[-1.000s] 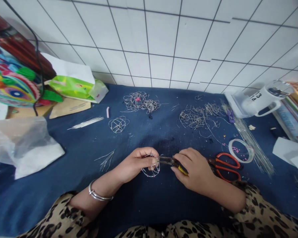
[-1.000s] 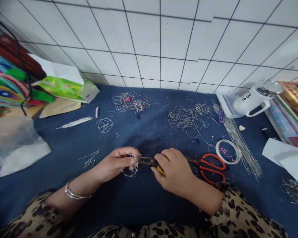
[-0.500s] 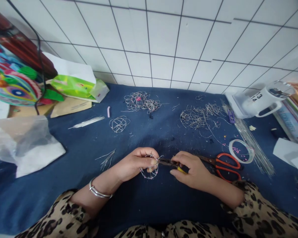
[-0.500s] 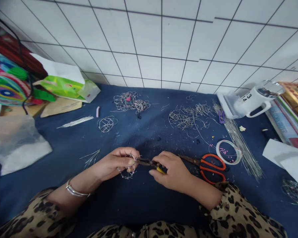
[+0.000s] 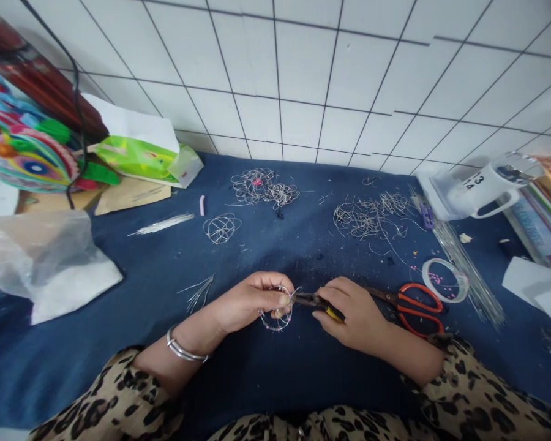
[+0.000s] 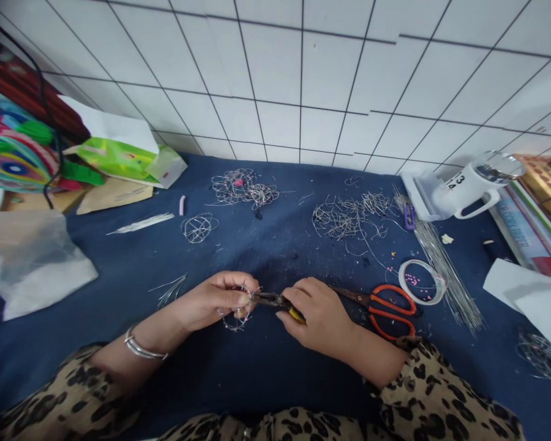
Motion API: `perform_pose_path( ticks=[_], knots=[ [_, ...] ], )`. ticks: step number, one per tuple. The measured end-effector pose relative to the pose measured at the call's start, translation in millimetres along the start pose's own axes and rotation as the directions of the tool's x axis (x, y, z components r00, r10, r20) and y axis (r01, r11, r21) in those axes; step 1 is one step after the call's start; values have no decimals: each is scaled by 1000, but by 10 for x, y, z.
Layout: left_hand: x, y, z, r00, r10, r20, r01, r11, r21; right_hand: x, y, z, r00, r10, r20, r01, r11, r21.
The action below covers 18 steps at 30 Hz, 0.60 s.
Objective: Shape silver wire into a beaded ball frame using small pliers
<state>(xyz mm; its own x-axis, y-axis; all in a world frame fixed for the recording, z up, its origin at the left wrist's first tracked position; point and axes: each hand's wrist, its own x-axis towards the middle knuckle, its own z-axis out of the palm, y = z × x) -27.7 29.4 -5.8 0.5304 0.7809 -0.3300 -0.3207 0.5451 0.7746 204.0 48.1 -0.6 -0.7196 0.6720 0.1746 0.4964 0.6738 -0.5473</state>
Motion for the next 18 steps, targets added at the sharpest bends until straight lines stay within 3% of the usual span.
perform_pose_path(
  ticks=[9,18],
  knots=[
    [2,-13,19,998,-18,55,22,997,-79,-47,35,75,979,-146,-140,106,960,-260],
    [5,-1,38,1000,-10,29,12,998,-64,-71,79,68,974,-205,-102,151,911,-383]
  ],
)
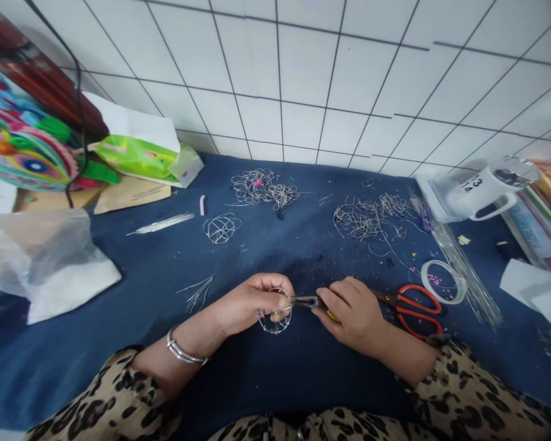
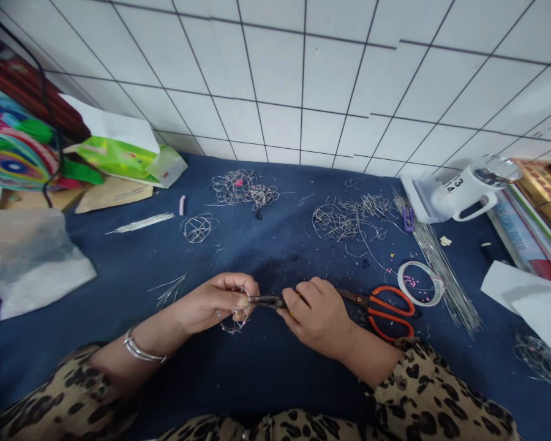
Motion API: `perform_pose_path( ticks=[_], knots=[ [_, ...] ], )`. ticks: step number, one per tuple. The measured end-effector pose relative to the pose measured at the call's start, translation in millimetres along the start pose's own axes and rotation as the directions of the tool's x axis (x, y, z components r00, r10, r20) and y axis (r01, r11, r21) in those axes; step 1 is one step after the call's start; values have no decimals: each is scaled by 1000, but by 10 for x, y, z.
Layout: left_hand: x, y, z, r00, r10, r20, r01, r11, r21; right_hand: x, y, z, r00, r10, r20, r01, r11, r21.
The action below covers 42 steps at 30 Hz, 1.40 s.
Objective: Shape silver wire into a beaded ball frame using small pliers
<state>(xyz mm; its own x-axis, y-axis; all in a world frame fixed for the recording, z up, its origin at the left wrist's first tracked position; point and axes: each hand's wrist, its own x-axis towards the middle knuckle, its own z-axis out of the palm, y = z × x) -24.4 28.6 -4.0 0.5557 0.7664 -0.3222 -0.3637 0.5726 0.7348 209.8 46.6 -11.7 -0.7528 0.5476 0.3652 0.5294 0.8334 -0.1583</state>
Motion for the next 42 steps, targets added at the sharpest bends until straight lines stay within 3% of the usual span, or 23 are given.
perform_pose_path(
  ticks=[21,27,33,38,42],
  knots=[
    [10,-19,17,994,-5,-106,4,1000,-11,-8,19,-31,997,-66,45,72,986,-151],
    [27,-46,4,991,-1,-136,2,1000,10,-1,14,-37,999,-29,41,35,987,-154],
    [29,-12,59,983,74,-170,-62,995,77,51,-31,-21,983,157,96,-167,981,98],
    [30,31,64,972,141,-188,-103,974,201,72,-49,-34,951,272,145,-306,885,350],
    [30,42,48,971,162,-177,-107,953,283,95,-44,-81,923,304,235,-380,815,437]
  ],
)
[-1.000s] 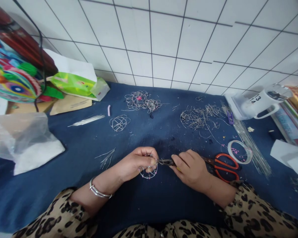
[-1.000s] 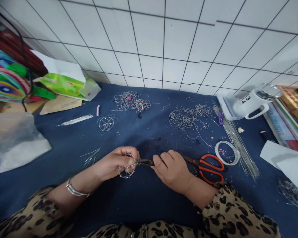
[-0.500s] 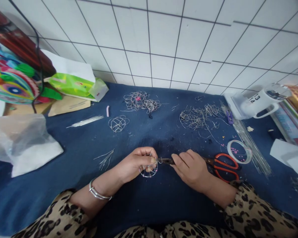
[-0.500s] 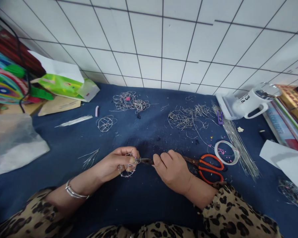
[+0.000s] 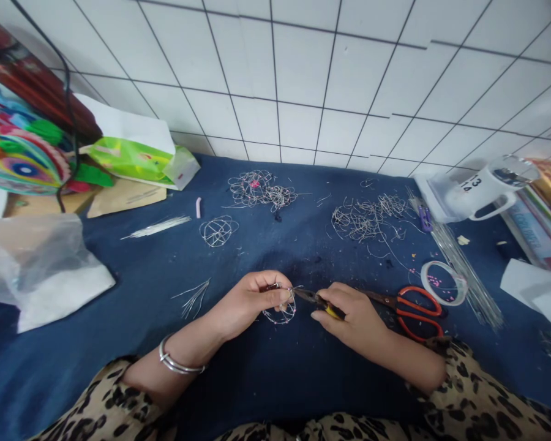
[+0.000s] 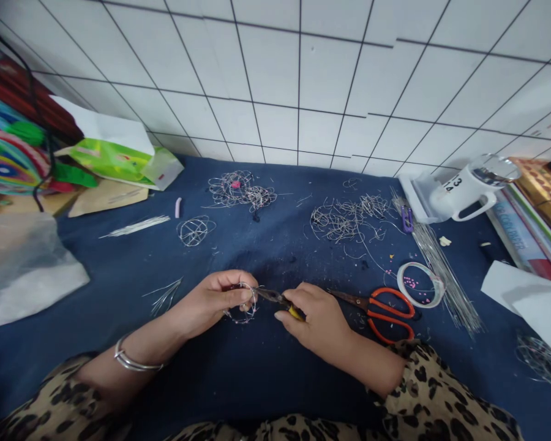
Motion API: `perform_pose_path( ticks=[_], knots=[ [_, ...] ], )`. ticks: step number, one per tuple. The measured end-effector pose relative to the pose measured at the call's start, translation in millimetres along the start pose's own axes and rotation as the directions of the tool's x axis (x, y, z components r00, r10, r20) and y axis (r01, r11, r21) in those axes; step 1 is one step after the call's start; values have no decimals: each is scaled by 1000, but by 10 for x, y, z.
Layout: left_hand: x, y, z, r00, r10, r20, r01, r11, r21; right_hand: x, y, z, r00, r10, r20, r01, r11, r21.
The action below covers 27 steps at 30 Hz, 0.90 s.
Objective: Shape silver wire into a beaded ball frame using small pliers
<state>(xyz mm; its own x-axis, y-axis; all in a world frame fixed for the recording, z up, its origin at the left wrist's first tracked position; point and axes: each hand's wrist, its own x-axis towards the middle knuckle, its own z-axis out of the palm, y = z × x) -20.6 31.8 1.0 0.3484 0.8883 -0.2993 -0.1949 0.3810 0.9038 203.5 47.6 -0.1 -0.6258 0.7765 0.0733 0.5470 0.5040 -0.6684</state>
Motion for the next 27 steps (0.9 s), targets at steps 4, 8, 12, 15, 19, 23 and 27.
perform_pose_path(
  ticks=[4,8,12,15,19,23,27],
  knots=[
    [1,-4,-6,1000,-7,1,7,1000,13,9,-26,-37,999,33,37,-34,999,41],
    [-4,-19,-10,1000,4,16,-4,1000,-1,5,-41,-55,998,38,57,-41,998,51],
    [-10,-37,-15,1000,25,16,-25,1000,6,-7,-45,-67,998,11,65,-13,999,36],
    [-8,-46,-18,999,30,10,-30,999,33,-19,-32,-63,999,-35,36,37,999,-34],
    [-5,-55,-16,1000,25,-8,-25,999,45,-26,-20,-59,995,-101,-13,97,982,-159],
    [-7,-61,-10,999,17,-30,-16,999,47,-16,-32,-80,992,-125,-8,120,970,-212],
    [-10,-57,-4,999,0,-44,2,999,43,-15,-26,-72,989,-144,-19,135,963,-232]
  ],
)
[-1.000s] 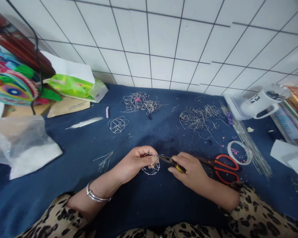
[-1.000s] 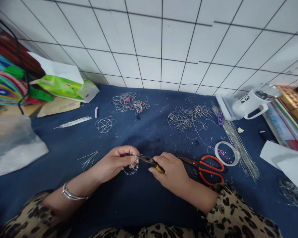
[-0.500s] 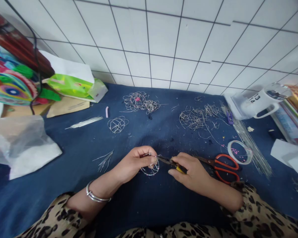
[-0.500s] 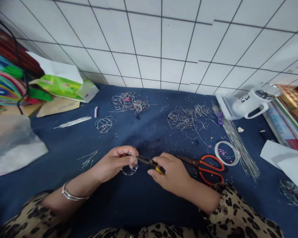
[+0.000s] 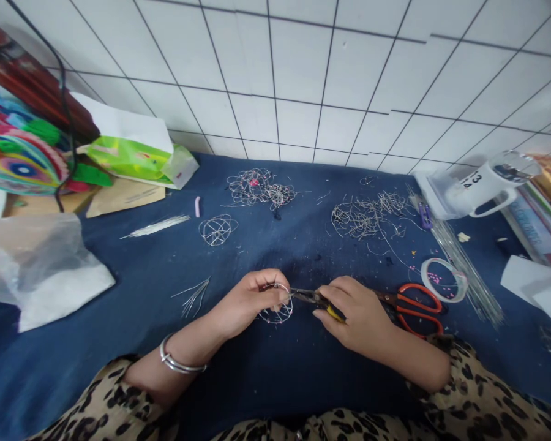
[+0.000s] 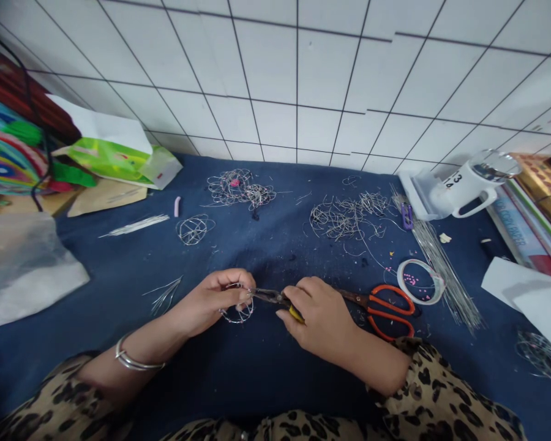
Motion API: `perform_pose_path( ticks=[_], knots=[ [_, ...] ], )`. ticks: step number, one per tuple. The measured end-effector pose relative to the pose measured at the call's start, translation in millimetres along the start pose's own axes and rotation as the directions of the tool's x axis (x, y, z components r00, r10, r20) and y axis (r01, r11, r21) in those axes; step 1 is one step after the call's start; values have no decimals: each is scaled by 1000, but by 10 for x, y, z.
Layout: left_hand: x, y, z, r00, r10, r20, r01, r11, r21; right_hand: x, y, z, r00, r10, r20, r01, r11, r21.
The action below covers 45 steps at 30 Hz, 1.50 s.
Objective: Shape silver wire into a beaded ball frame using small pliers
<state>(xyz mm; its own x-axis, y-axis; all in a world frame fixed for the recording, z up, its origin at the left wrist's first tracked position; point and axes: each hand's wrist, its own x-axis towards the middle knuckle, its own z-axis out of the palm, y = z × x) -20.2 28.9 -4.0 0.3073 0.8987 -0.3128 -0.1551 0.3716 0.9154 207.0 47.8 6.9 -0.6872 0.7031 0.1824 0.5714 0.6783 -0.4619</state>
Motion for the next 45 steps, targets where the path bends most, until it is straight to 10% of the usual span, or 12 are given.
perform_pose_path(
  ticks=[27,45],
  knots=[
    [5,8,-16,1000,-11,24,12,999,-36,-19,-23,39,996,76,46,-83,978,192],
    [-3,-4,-32,998,-9,62,2,994,110,-25,-62,-11,997,-61,42,69,966,-250]
  ],
)
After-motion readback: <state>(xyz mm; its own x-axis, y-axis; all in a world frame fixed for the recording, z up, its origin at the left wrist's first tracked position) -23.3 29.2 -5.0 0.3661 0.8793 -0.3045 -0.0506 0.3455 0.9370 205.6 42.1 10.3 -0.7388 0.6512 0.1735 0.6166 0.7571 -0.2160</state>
